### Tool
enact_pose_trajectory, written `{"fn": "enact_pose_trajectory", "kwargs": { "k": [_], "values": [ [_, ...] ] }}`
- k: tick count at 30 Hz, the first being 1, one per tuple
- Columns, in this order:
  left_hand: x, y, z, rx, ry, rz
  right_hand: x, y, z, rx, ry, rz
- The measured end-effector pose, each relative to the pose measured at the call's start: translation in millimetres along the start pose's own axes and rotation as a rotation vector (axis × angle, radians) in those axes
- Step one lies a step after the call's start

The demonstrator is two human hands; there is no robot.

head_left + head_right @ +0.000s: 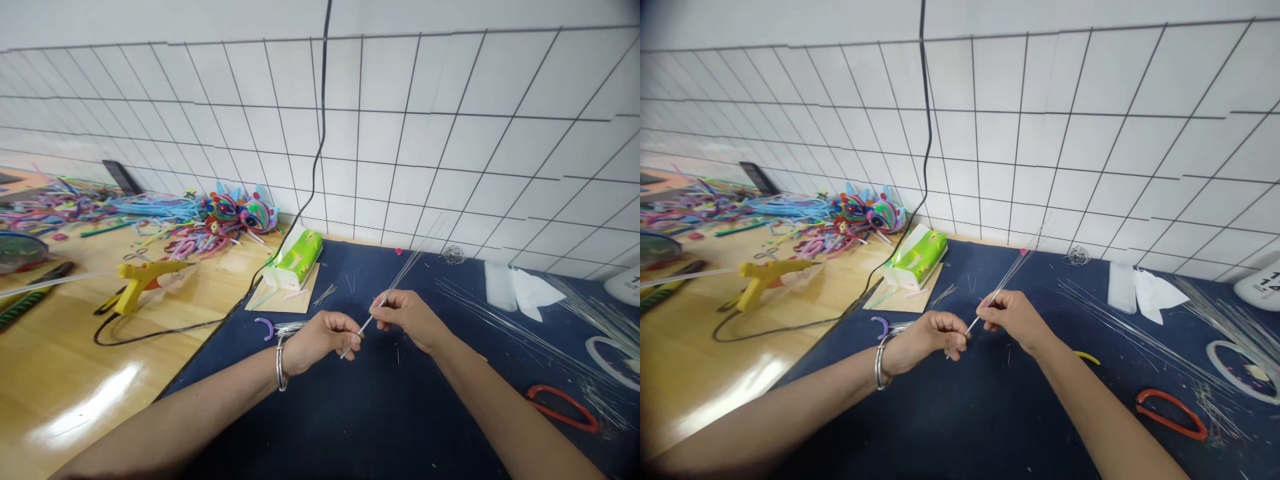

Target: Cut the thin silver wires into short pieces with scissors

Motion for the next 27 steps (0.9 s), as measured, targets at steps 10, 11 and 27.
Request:
{"fn": "enact_pose_trajectory", "kwargs": {
  "k": [10,11,27],
  "values": [
    [-4.0,-1,-4,-0.066,0.036,0.012,5,-3,1,-0.025,-0.011,-0.02],
    [-4.4,-2,-5,-0.068,0.042,0.013,8,-4,1,-0.03,-0.004,-0.037],
    [-30.1,-21,2,-0.055,0.112,0.105,42,-89,-21,-0.1,-0.093,-0.277]
  ]
}}
Point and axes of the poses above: each hand's wrist, its own y-axis towards the middle knuckle, its own x-axis out of the back of the hand, z = x × y, the point moved 5 cm from there along y, towards the middle knuckle, and after that the axes turned 4 degrees about -z, right-handed, at the moved point
